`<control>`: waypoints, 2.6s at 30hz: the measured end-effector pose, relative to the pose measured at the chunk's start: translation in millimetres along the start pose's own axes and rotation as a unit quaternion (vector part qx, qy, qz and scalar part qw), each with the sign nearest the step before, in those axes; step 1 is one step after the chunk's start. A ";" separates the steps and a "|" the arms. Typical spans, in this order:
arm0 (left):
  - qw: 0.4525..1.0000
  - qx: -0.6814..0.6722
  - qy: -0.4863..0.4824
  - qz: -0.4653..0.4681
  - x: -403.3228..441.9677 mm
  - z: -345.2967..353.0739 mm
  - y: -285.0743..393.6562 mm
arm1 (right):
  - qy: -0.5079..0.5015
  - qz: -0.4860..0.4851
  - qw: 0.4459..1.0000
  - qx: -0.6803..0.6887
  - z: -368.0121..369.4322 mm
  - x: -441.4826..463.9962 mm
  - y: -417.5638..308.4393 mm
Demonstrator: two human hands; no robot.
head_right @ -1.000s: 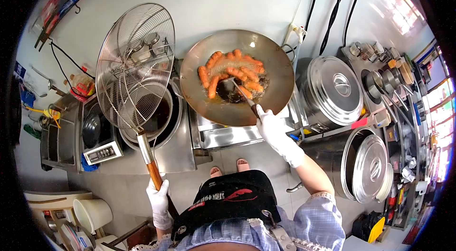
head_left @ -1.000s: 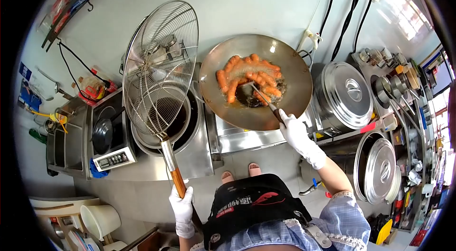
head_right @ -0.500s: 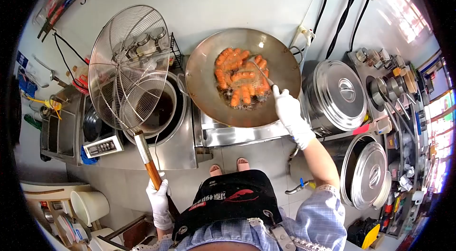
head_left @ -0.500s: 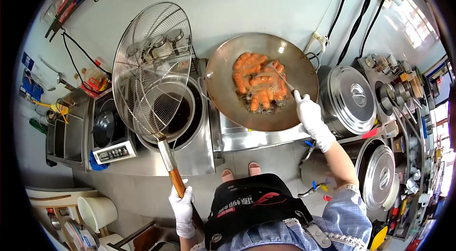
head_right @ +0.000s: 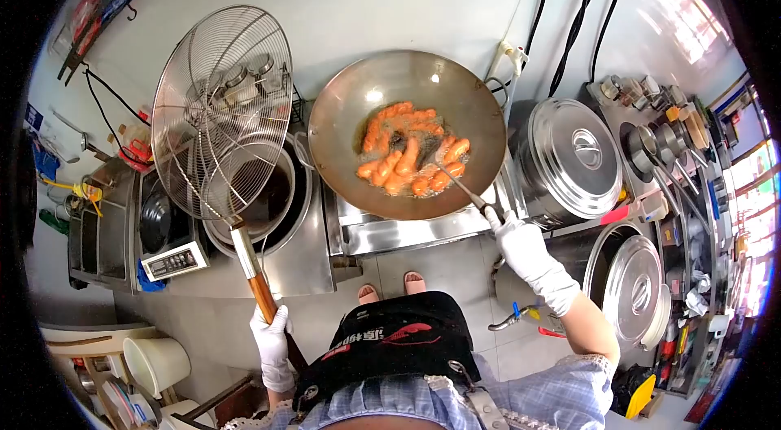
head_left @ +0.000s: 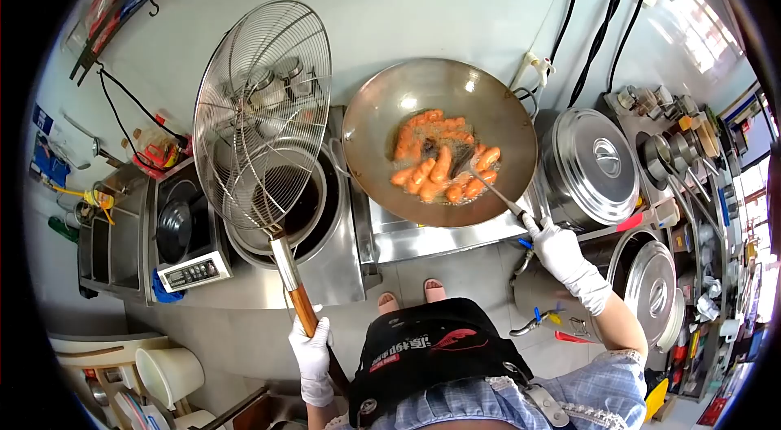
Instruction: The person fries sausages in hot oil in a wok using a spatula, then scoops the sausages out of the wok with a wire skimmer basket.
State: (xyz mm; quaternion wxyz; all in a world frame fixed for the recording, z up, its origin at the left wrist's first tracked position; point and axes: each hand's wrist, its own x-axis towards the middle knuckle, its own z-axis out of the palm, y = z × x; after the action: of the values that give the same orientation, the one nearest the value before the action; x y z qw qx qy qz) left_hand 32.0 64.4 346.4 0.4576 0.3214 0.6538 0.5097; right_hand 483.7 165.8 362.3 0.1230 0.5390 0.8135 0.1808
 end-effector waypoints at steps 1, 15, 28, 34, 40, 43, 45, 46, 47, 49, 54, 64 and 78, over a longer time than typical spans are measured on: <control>1.000 0.000 0.000 0.001 0.2 0.2 0.0 | -0.017 0.008 0.999 0.049 -1.0 -0.8 -3.4; 1.000 0.009 -0.002 0.017 -5.8 -3.0 4.8 | 0.013 0.124 0.983 0.138 43.4 76.7 -17.5; 1.000 -0.012 0.004 0.007 -6.0 -4.9 -6.2 | 0.025 0.079 0.993 0.080 48.6 95.4 -3.8; 1.000 0.004 -0.004 0.014 -6.0 -4.0 -5.8 | -0.004 0.068 0.990 0.122 37.2 49.4 -11.5; 1.000 -0.006 0.001 0.009 -5.5 -4.2 -9.0 | 0.020 0.028 0.991 0.132 5.7 11.8 -7.7; 1.000 0.001 0.003 0.012 -7.7 -4.6 -7.8 | -0.008 0.033 0.994 0.105 4.7 3.9 1.0; 1.000 -0.002 0.001 0.015 -7.8 -5.6 -7.1 | 0.007 0.036 0.997 0.074 12.6 1.3 7.2; 1.000 -0.003 0.002 0.017 -7.9 -5.7 -7.7 | -0.001 0.029 0.998 0.064 11.8 1.4 10.9; 1.000 -0.002 0.005 0.013 -7.8 -6.1 -8.6 | 0.002 0.027 0.998 0.064 8.8 2.6 13.3; 1.000 -0.002 0.010 0.010 -9.6 -6.5 -7.4 | 0.006 0.030 0.997 0.071 0.2 5.4 16.2; 1.000 -0.001 0.021 0.014 -10.8 -5.6 -4.0 | 0.029 0.051 0.998 -0.016 9.1 18.1 18.1; 0.999 0.008 0.036 0.002 -12.3 -5.6 -4.2 | 0.023 0.127 0.974 0.188 -30.5 8.0 31.6; 1.000 0.003 0.003 0.014 -8.4 -2.6 -6.1 | 0.052 0.188 0.933 0.303 -42.9 9.8 34.5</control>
State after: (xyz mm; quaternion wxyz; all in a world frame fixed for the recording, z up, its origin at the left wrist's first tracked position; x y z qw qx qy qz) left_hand 33.0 54.3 343.0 0.4473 0.3302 0.6526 0.5148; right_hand 491.6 180.1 415.7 -0.1248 0.6834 0.7188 -0.0268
